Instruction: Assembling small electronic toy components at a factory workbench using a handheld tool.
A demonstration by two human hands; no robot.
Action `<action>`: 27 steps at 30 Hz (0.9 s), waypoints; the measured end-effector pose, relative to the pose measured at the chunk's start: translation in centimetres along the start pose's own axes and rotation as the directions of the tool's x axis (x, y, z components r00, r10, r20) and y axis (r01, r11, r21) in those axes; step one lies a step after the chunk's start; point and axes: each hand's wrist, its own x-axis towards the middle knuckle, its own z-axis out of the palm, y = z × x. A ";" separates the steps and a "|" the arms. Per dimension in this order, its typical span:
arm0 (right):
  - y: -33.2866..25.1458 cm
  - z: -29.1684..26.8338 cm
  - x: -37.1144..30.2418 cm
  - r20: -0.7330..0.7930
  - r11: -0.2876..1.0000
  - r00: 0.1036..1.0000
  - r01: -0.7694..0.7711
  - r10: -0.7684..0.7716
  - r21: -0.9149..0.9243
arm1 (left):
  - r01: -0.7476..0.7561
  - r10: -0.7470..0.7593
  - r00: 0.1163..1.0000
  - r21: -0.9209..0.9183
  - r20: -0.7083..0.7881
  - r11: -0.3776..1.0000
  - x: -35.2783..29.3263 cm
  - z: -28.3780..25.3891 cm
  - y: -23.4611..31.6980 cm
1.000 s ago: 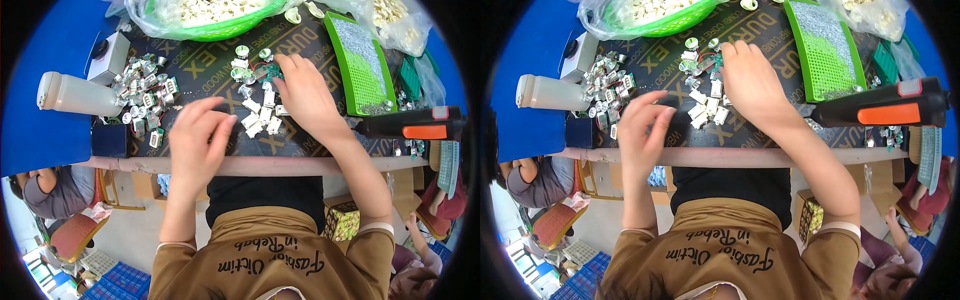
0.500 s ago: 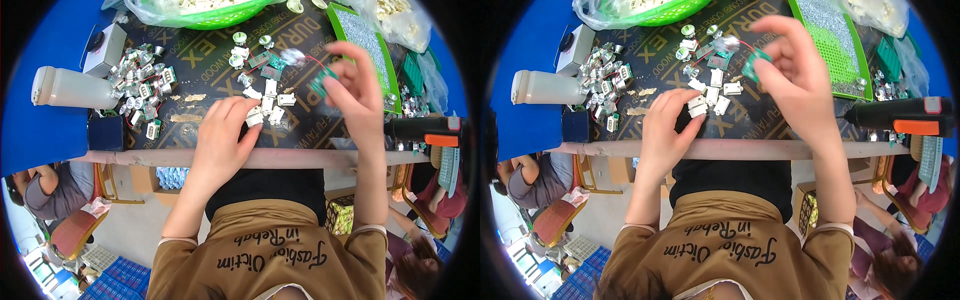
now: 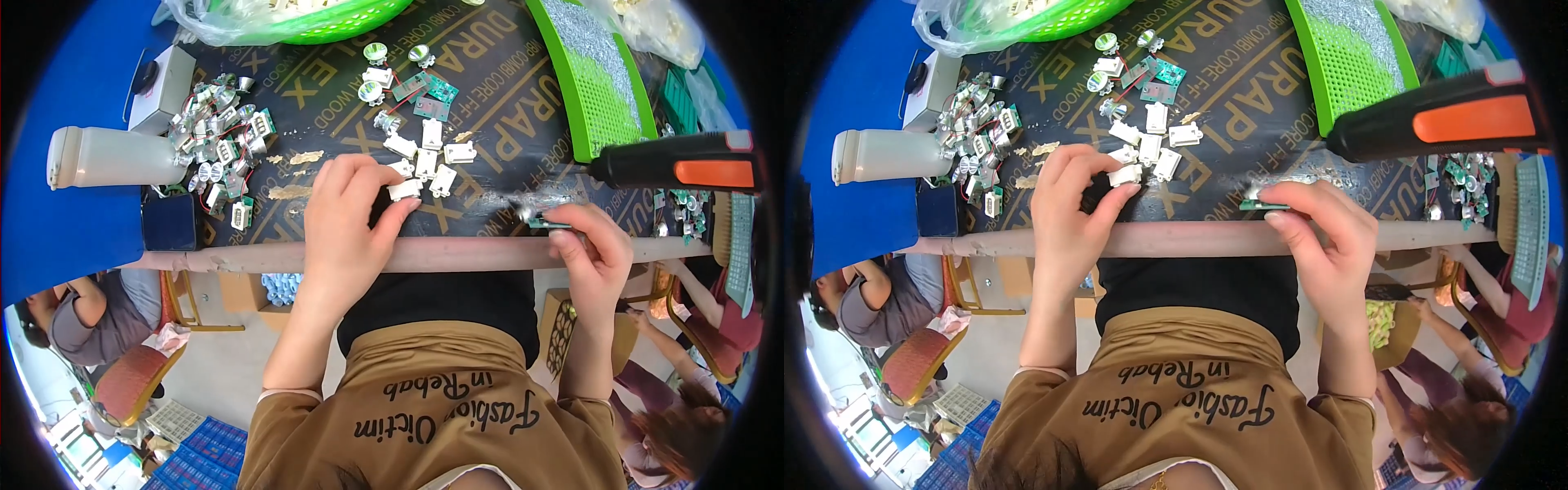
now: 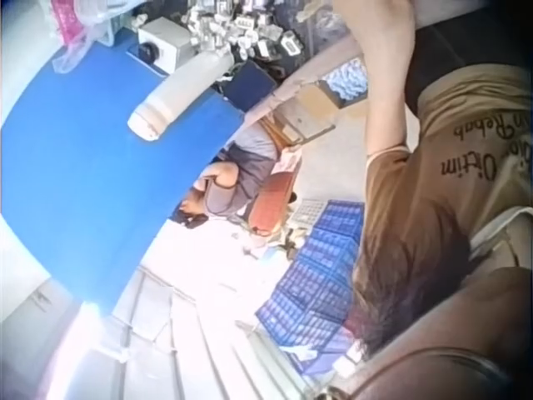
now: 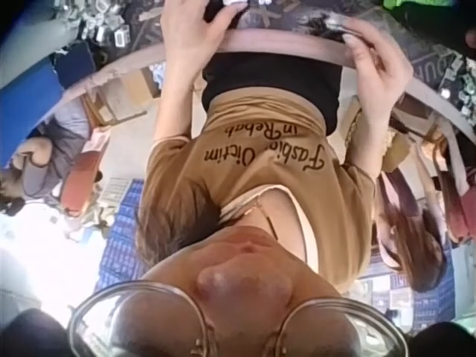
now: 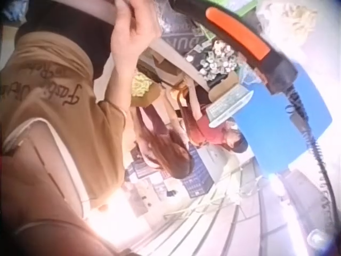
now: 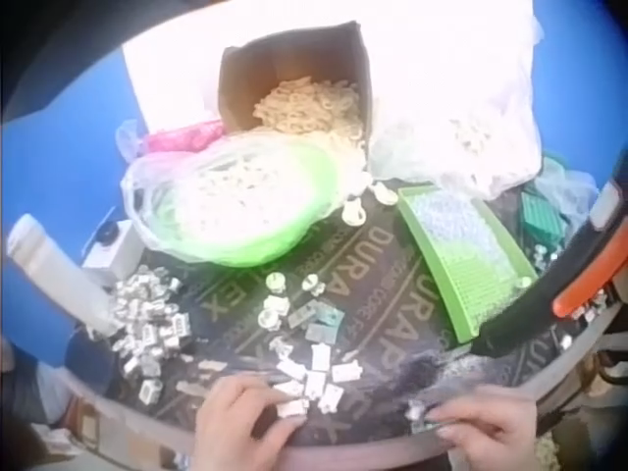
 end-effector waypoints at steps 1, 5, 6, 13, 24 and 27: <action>0.0 0.0 0.1 -0.002 1.000 1.000 -0.003 0.003 0.004 | 0.079 -0.078 0.997 -0.204 0.013 0.976 -0.1 -0.1 0.1; -0.2 0.5 0.4 -0.052 0.971 0.971 0.228 -0.232 -0.071 | 0.296 -0.229 0.953 -0.756 0.196 0.584 -0.5 -0.5 1.1; -0.2 0.5 0.4 -0.037 0.982 0.984 0.175 -0.172 0.074 | 0.374 -0.245 0.920 -0.870 0.305 0.321 -0.4 -0.6 1.6; 0.4 2.5 0.5 -0.064 0.766 0.998 0.050 -0.011 0.641 | 0.414 -0.183 0.905 -0.895 0.384 0.169 0.6 0.9 3.3; 0.1 2.5 0.2 -0.038 0.813 0.999 0.052 -0.037 0.580 | 0.468 -0.052 0.882 -0.884 0.468 -0.016 0.4 2.3 3.9; 0.5 2.3 0.4 -0.057 0.913 0.993 0.117 -0.103 0.392 | 0.490 -0.053 0.871 -0.871 0.488 0.033 0.3 2.2 4.3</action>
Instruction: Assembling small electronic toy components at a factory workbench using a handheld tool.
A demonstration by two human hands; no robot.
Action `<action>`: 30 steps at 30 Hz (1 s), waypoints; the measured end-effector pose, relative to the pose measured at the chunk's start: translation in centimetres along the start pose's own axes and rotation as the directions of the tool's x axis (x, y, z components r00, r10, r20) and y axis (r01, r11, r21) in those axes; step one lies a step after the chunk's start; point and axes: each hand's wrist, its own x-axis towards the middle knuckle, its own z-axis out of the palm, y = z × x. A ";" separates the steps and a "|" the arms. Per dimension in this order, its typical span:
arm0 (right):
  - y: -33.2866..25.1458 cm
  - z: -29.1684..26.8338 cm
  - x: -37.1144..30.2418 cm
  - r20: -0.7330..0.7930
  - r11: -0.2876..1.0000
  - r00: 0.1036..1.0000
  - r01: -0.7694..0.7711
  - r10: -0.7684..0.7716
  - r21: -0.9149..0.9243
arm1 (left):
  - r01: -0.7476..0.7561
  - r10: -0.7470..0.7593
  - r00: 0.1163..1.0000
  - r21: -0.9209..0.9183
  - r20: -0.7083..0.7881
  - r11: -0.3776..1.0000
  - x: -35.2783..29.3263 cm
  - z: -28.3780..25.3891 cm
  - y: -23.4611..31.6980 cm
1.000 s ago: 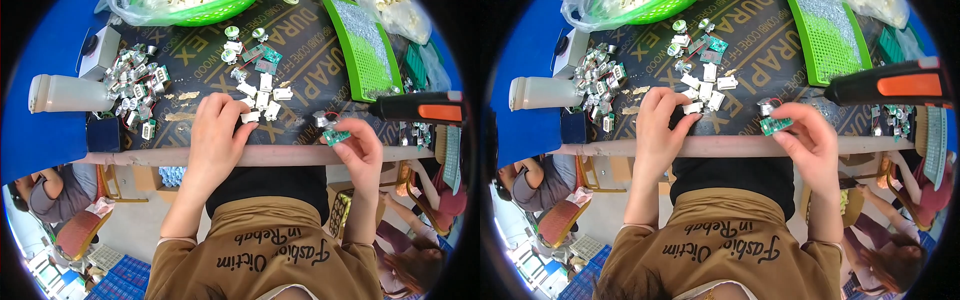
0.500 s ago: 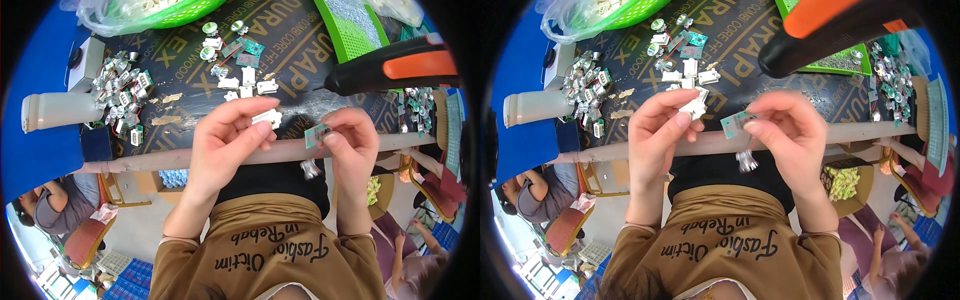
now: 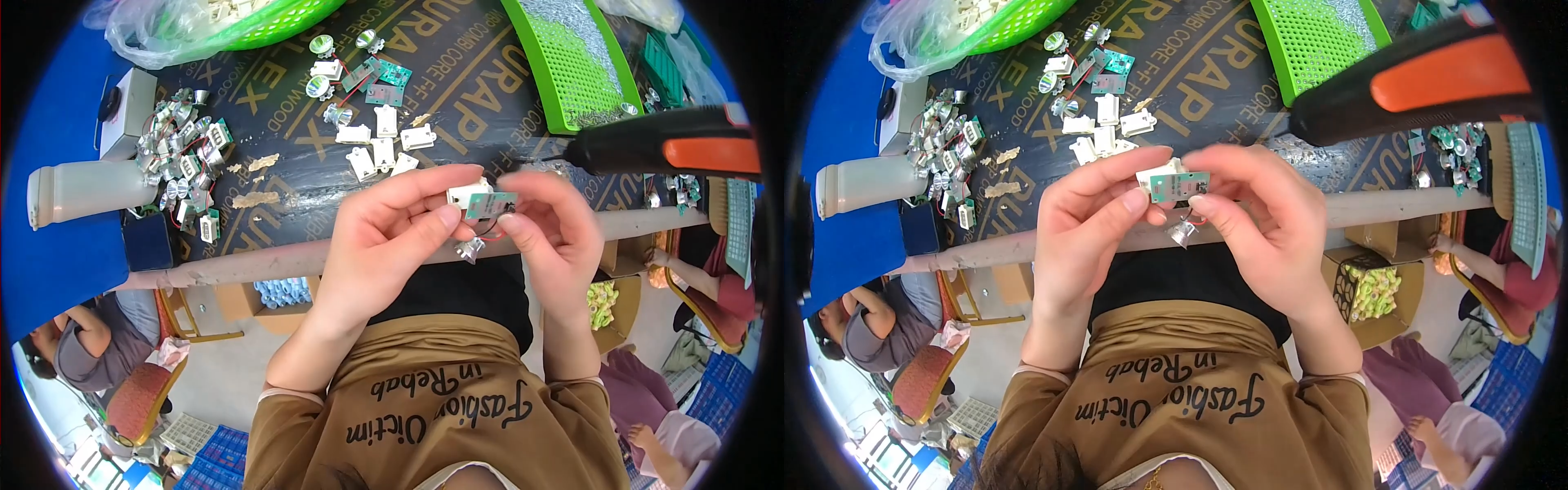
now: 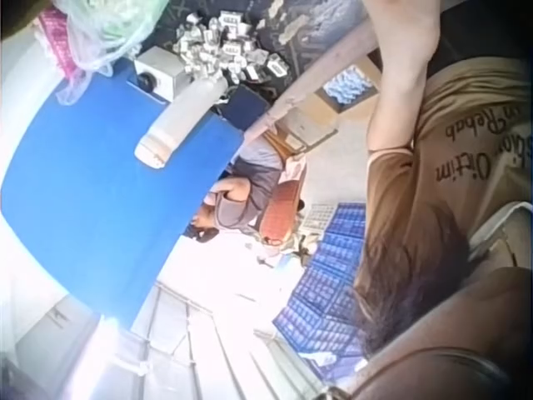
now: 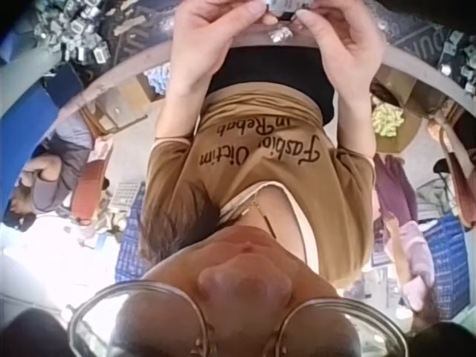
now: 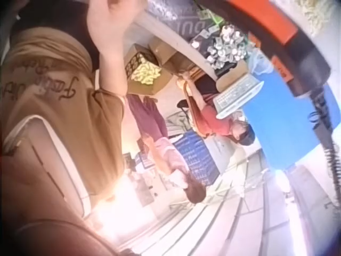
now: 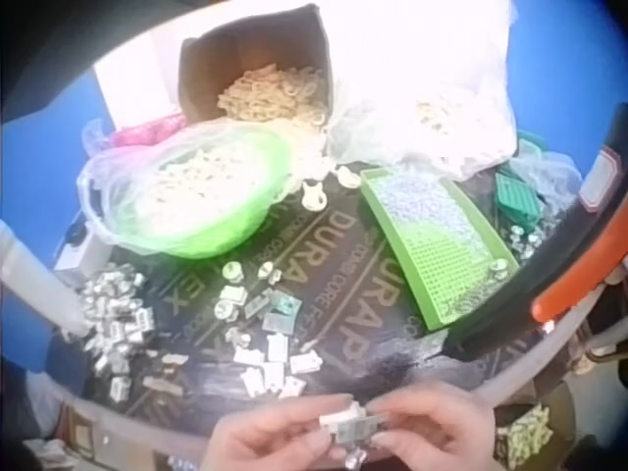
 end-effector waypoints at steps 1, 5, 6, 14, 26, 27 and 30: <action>0.2 -0.1 0.1 0.022 0.984 0.997 0.078 -0.075 -0.161 | 0.000 0.000 1.000 0.044 -0.012 0.999 0.0 0.3 0.2; -0.5 0.3 0.4 -0.039 0.965 0.995 0.080 -0.093 -0.250 | -0.018 0.018 1.000 0.155 -0.001 0.988 -0.3 0.4 0.7; -0.6 0.3 0.4 -0.015 0.947 0.993 0.104 -0.114 -0.305 | -0.017 0.018 1.000 0.153 -0.002 0.988 -0.3 0.4 0.7; -1.6 0.4 0.7 0.122 0.773 0.962 0.268 -0.243 -0.575 | -0.016 0.016 1.000 0.082 -0.001 0.997 -0.8 0.6 1.1; -2.0 0.9 0.6 0.143 0.764 0.965 0.263 -0.222 -0.589 | -0.059 0.068 0.992 0.083 -0.109 0.995 -0.2 1.6 0.9; -1.9 0.9 0.6 0.146 0.768 0.963 0.269 -0.227 -0.581 | -0.059 0.068 0.992 0.083 -0.109 0.995 -0.1 1.5 0.9; -1.6 1.1 0.4 0.135 0.784 0.966 0.260 -0.222 -0.564 | -0.039 0.054 0.992 0.128 -0.116 0.991 0.1 1.2 0.6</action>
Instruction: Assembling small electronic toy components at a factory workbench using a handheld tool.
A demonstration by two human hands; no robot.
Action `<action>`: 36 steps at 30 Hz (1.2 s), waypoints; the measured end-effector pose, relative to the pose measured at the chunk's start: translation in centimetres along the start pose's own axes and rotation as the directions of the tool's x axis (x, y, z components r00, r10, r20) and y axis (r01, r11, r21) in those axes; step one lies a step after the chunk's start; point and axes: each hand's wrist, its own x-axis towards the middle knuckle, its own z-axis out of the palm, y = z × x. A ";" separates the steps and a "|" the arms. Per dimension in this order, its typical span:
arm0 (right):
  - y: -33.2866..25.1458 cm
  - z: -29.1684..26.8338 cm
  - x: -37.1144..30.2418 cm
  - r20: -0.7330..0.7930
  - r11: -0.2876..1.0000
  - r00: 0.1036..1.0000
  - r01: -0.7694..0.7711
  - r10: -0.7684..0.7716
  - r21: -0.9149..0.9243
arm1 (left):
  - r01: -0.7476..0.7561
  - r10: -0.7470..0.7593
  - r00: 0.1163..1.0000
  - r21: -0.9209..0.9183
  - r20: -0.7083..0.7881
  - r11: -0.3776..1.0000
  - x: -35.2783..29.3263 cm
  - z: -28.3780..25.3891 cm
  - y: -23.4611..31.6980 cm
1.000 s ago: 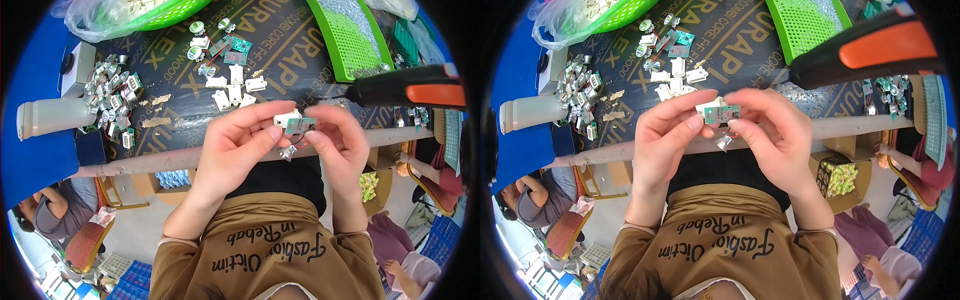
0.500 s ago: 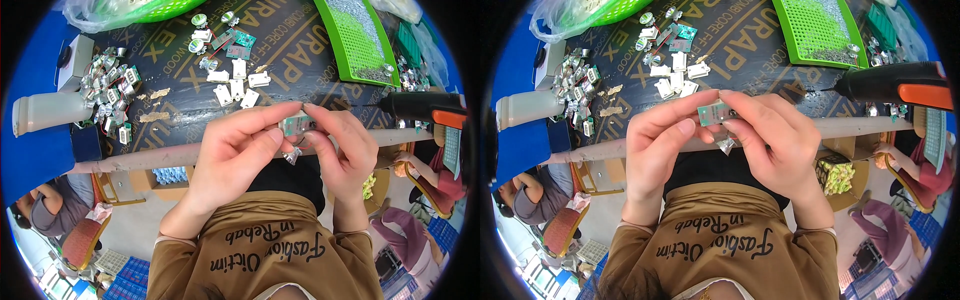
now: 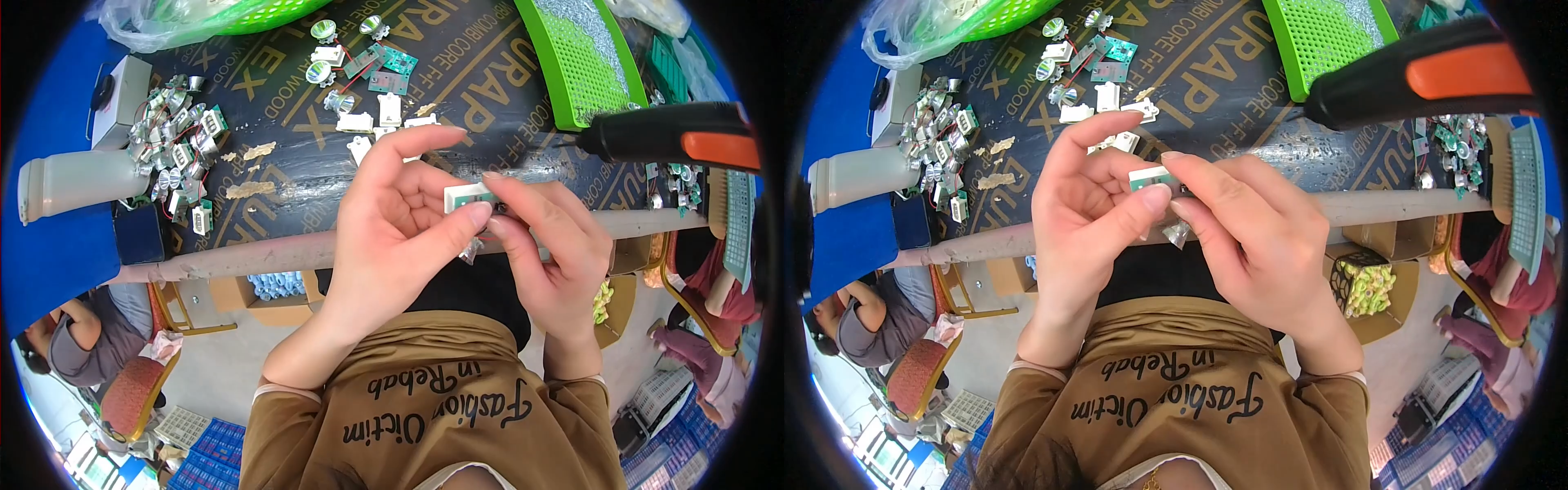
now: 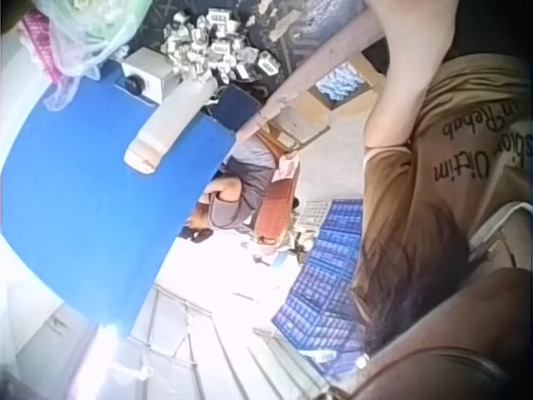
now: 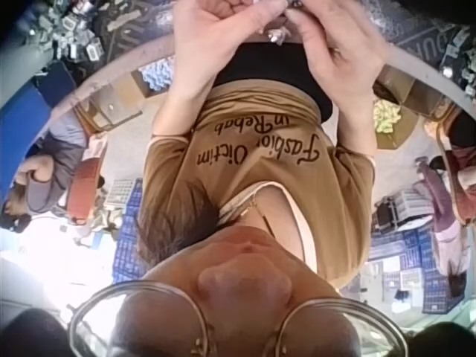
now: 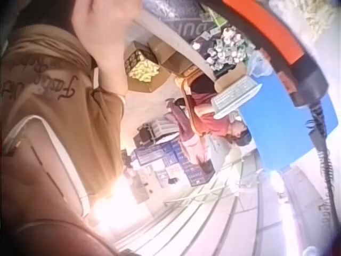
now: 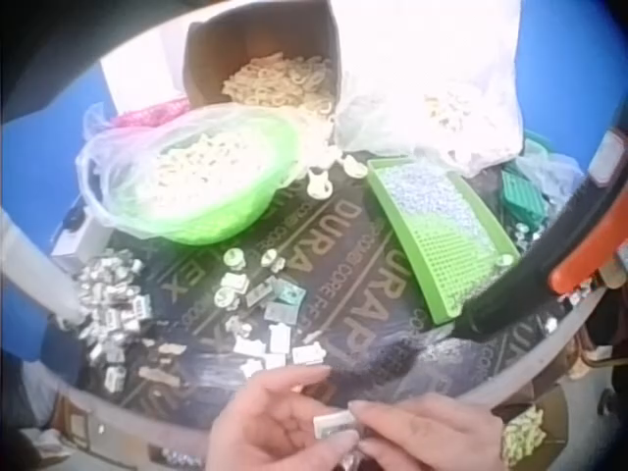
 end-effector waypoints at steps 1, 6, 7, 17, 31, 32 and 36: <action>0.0 0.0 0.0 -0.005 1.000 1.000 -0.016 0.016 0.015 | -0.009 0.008 1.000 -0.053 -0.010 0.999 0.0 0.0 -0.1; 1.1 -0.4 0.1 0.042 0.971 0.996 -0.082 0.074 0.226 | -0.083 0.090 0.995 -0.164 0.035 0.983 0.4 -0.6 -1.3; 1.4 -0.3 -0.1 0.034 0.913 0.988 -0.150 0.148 0.379 | -0.133 0.136 0.991 -0.128 0.013 0.983 0.5 -0.3 -1.4; 2.2 -0.1 -0.5 0.130 0.780 0.964 -0.266 0.234 0.566 | -0.099 0.103 0.994 -0.091 0.033 0.991 0.8 -0.4 -1.8; 2.9 0.2 -0.4 0.235 0.683 0.947 -0.322 0.220 0.656 | -0.183 0.190 0.981 -0.138 0.035 0.973 1.0 -0.5 -2.7; 2.9 0.2 -0.4 0.240 0.686 0.945 -0.325 0.221 0.651 | -0.188 0.195 0.980 -0.141 0.035 0.972 1.0 -0.5 -2.7; 2.8 0.1 -0.4 0.238 0.672 0.944 -0.331 0.230 0.663 | -0.184 0.190 0.981 -0.133 0.034 0.974 1.0 -0.4 -2.7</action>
